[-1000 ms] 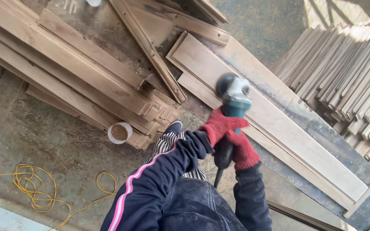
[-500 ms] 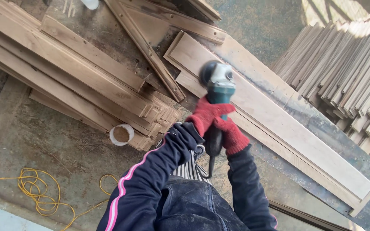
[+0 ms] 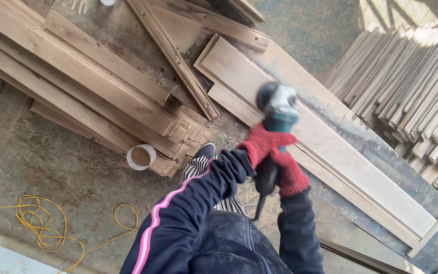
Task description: Sanding the edges of wooden planks using an angle grinder with a sanding disc.
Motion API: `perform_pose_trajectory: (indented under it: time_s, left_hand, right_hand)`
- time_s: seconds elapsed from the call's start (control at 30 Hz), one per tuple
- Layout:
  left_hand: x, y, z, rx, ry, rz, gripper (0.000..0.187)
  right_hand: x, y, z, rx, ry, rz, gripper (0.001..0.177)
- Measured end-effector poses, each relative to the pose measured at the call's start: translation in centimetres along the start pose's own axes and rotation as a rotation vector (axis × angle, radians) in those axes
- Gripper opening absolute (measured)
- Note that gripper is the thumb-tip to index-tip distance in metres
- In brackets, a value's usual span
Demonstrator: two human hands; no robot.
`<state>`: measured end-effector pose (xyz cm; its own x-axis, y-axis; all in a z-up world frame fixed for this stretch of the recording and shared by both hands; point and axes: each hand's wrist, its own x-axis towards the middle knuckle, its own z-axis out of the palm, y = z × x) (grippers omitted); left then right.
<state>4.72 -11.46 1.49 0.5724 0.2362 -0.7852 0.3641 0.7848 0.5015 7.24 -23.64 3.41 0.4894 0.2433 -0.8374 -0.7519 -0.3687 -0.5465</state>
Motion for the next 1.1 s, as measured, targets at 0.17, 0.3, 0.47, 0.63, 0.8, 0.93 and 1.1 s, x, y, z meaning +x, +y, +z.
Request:
perform_pose_trajectory:
  time_s: [0.17,0.3,0.47,0.63,0.8,0.93,1.1]
  left_hand:
    - [0.3,-4.6,4.3,0.066,-0.175,-0.078,0.069]
    - [0.8,-3.3,2.5,-0.025,-0.156,-0.063,0.068]
    - [1.2,2.1,-2.3,0.017,0.016,0.000,0.066]
    - [2.2,8.4,-7.2,-0.158,0.189,0.130,0.064]
    - [4.4,9.4,-8.6,-0.209,0.199,0.177,0.061]
    - [3.4,7.2,-5.1,-0.155,0.144,0.092,0.060]
    - [1.5,0.6,2.9,-0.018,-0.046,-0.013,0.072]
  right_hand:
    - [2.1,6.0,-10.8,0.151,0.181,0.029,0.062]
    - [1.0,3.7,-6.2,0.231,0.116,0.051,0.045]
    - [3.4,-0.4,2.4,0.092,-0.087,-0.030,0.039]
    - [7.1,-4.0,9.3,-0.061,-0.286,-0.067,0.044]
    - [4.9,-6.8,12.5,-0.122,-0.216,-0.036,0.053]
    - [7.8,-3.8,6.8,-0.082,-0.138,-0.013,0.054]
    - [-0.2,-3.7,-0.3,0.093,0.099,0.043,0.057]
